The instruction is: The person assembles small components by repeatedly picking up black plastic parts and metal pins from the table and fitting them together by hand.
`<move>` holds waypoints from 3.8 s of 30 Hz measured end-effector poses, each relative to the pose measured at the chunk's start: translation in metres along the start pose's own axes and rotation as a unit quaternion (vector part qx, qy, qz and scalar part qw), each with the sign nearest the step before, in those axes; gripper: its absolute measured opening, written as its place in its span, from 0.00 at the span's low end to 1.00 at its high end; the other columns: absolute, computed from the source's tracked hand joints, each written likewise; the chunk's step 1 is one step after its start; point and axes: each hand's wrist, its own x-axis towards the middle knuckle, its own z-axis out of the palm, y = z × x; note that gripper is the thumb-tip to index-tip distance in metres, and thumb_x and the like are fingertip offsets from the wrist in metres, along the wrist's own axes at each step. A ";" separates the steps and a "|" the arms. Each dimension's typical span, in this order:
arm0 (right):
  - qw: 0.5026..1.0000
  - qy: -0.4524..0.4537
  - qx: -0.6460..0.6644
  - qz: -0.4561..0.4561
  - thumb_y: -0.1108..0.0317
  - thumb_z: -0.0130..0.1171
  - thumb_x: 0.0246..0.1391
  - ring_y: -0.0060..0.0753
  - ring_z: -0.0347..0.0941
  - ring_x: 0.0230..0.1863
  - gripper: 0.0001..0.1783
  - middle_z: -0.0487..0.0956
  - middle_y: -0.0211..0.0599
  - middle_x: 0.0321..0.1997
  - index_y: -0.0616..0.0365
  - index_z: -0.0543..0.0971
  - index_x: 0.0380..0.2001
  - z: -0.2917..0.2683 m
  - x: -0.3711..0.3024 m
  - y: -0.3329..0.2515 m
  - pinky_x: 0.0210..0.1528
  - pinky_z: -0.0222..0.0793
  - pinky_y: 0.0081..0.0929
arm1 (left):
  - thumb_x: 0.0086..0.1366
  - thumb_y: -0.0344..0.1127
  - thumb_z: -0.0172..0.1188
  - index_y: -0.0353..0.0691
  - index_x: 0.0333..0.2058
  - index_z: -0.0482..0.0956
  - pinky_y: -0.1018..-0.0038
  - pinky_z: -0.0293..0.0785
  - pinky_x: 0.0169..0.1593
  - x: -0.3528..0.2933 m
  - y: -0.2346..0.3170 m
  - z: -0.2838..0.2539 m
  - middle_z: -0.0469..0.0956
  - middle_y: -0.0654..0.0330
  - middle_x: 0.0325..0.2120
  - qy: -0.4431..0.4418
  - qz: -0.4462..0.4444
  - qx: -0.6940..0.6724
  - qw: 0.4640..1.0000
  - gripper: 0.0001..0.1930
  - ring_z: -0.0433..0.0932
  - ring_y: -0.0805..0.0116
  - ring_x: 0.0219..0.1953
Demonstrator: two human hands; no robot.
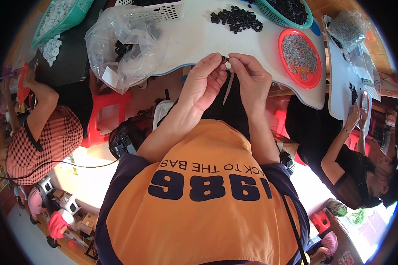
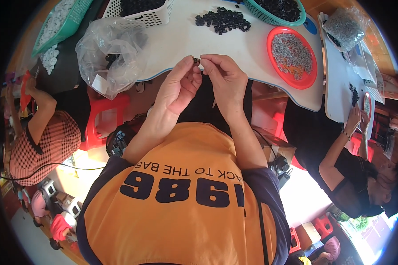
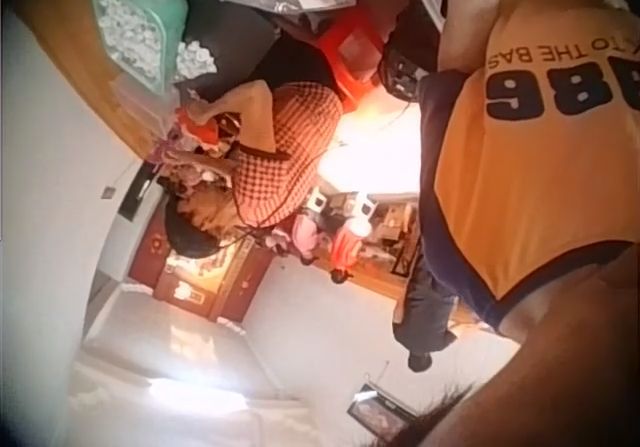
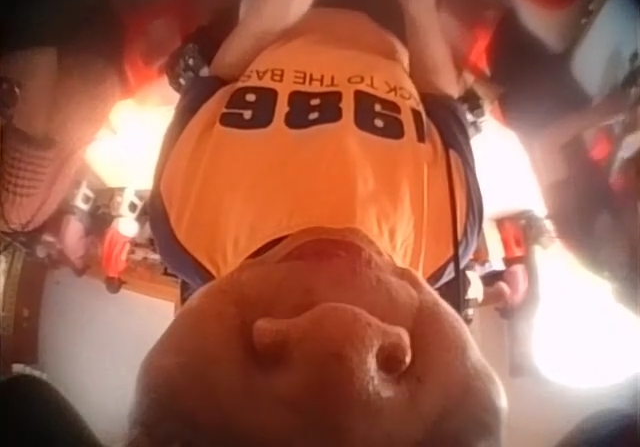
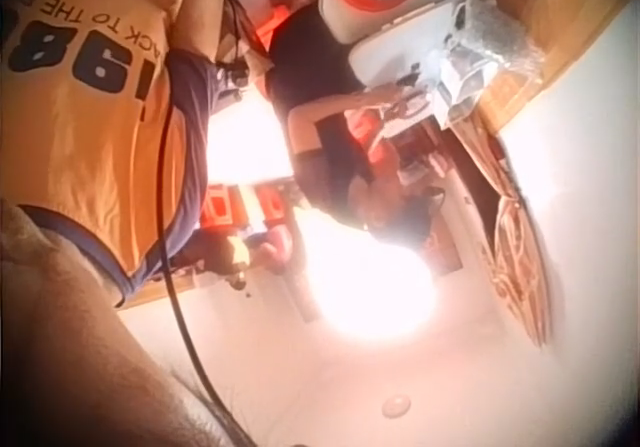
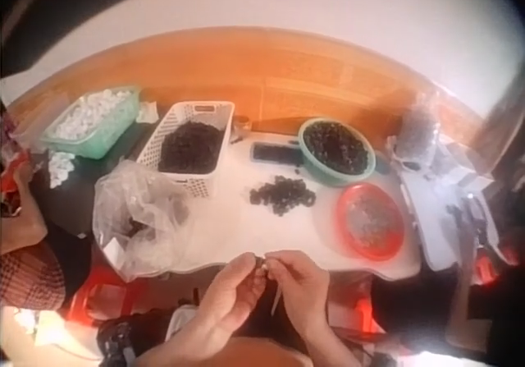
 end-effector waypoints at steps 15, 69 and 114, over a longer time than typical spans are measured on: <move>0.998 0.011 -0.051 -0.042 0.78 0.63 0.54 0.21 0.78 0.33 0.07 0.82 0.36 0.36 0.64 0.83 0.37 0.008 -0.005 0.004 0.38 0.75 0.19 | 0.63 0.23 0.62 0.34 0.41 0.79 0.78 0.79 0.39 -0.002 -0.007 0.000 0.81 0.59 0.33 -0.003 0.134 0.111 0.985 0.08 0.80 0.73 0.34; 0.997 -0.067 -0.036 -0.034 0.74 0.69 0.48 0.14 0.64 0.28 0.13 0.77 0.27 0.36 0.58 0.85 0.40 -0.012 0.004 0.035 0.33 0.66 0.14 | 0.64 0.27 0.61 0.36 0.45 0.77 0.80 0.77 0.34 0.006 0.008 -0.014 0.79 0.63 0.32 0.014 -0.055 0.103 0.993 0.10 0.79 0.76 0.31; 0.990 -0.067 -0.112 0.054 0.70 0.61 0.59 0.16 0.68 0.36 0.17 0.77 0.27 0.35 0.57 0.79 0.52 -0.095 -0.034 0.040 0.40 0.66 0.16 | 0.65 0.32 0.62 0.31 0.43 0.78 0.73 0.81 0.43 0.121 0.138 0.050 0.82 0.54 0.37 0.000 0.211 0.129 0.969 0.12 0.82 0.66 0.38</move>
